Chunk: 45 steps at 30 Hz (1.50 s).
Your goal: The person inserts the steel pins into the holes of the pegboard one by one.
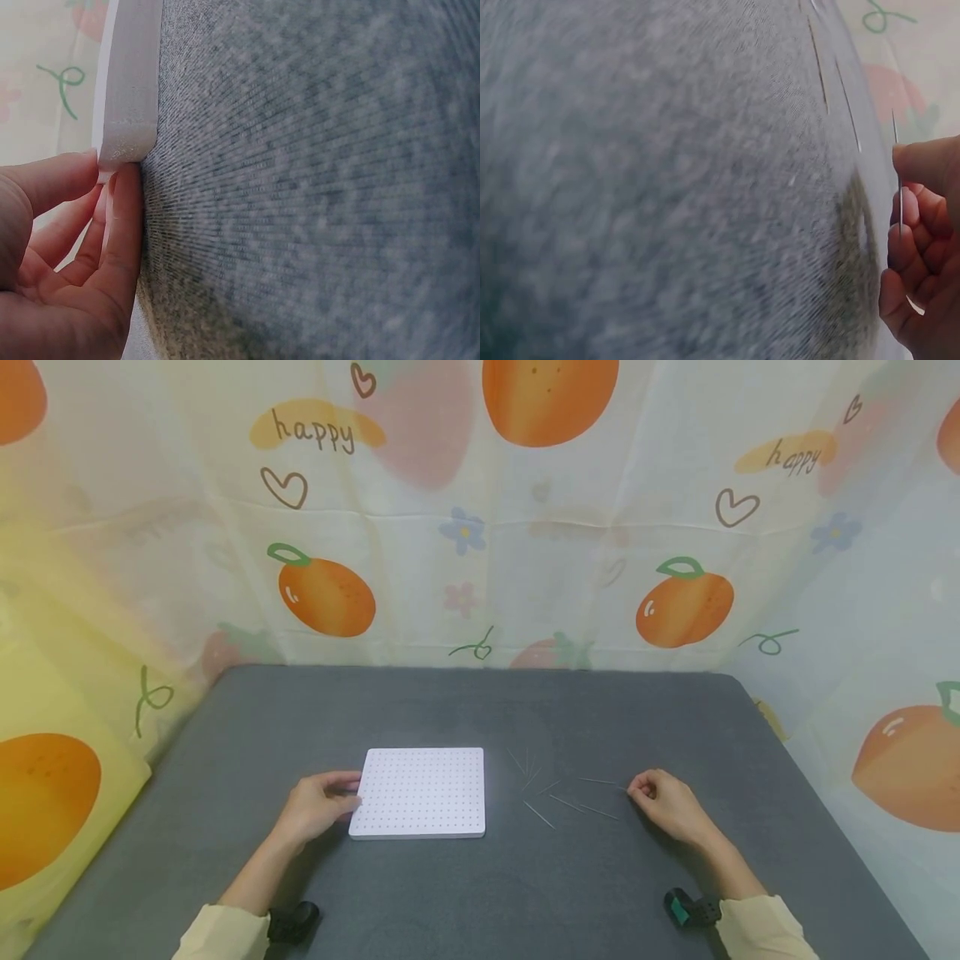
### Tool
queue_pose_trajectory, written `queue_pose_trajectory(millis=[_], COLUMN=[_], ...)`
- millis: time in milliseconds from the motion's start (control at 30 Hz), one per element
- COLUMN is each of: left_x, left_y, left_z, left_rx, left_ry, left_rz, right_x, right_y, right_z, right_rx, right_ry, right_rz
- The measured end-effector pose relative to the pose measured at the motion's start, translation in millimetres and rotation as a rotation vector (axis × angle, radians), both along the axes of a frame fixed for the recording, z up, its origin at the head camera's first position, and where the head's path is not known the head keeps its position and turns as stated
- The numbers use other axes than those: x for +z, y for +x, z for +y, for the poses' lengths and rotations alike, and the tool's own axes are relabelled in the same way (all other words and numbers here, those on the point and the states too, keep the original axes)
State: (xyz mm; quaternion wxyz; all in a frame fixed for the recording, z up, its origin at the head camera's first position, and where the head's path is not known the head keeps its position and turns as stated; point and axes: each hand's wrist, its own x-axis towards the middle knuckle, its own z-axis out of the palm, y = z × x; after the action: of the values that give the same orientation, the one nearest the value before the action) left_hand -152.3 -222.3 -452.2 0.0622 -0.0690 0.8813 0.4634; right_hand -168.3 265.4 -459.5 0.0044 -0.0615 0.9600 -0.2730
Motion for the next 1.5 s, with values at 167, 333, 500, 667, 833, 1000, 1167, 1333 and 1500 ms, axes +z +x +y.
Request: queue_pose_trajectory(millis=[167, 333, 500, 667, 833, 1000, 1167, 1333, 1500], left_x=[-0.8, -1.7, -2.2, -2.3, -1.5, -1.6, -1.3, -1.8, -0.4], left_y=[-0.8, -1.5, -1.8, -1.7, -1.6, -2.5, -2.9, -2.8, -1.7], left_z=[0, -1, 0, 0, 0, 0, 0, 0, 1], left_rx=[0.003, 0.005, -0.002, -0.005, -0.004, -0.003, -0.004, -0.001, -0.001], left_ry=[-0.010, -0.016, -0.011, -0.015, -0.021, -0.021, -0.028, -0.024, -0.033], left_rz=[-0.006, -0.008, -0.002, -0.008, -0.013, -0.015, -0.008, -0.006, -0.009], right_x=[3.3, 6.7, 9.9, 12.1, 15.4, 19.2, 23.1, 26.8, 30.3], right_y=[-1.7, -3.5, -5.8, -8.6, -10.9, -12.2, -13.2, -15.0, -16.7], right_z=[-5, -13, -20, -26, -31, -37, -43, -53, -61], right_rx=[0.036, 0.070, 0.077, 0.076, 0.069, 0.062, 0.057, 0.063, 0.064], right_ry=[-0.022, -0.033, -0.045, -0.058, -0.103, -0.133, -0.167, -0.187, -0.203], right_rz=[0.037, 0.053, 0.070, 0.081, 0.100, 0.101, 0.079, 0.084, 0.095])
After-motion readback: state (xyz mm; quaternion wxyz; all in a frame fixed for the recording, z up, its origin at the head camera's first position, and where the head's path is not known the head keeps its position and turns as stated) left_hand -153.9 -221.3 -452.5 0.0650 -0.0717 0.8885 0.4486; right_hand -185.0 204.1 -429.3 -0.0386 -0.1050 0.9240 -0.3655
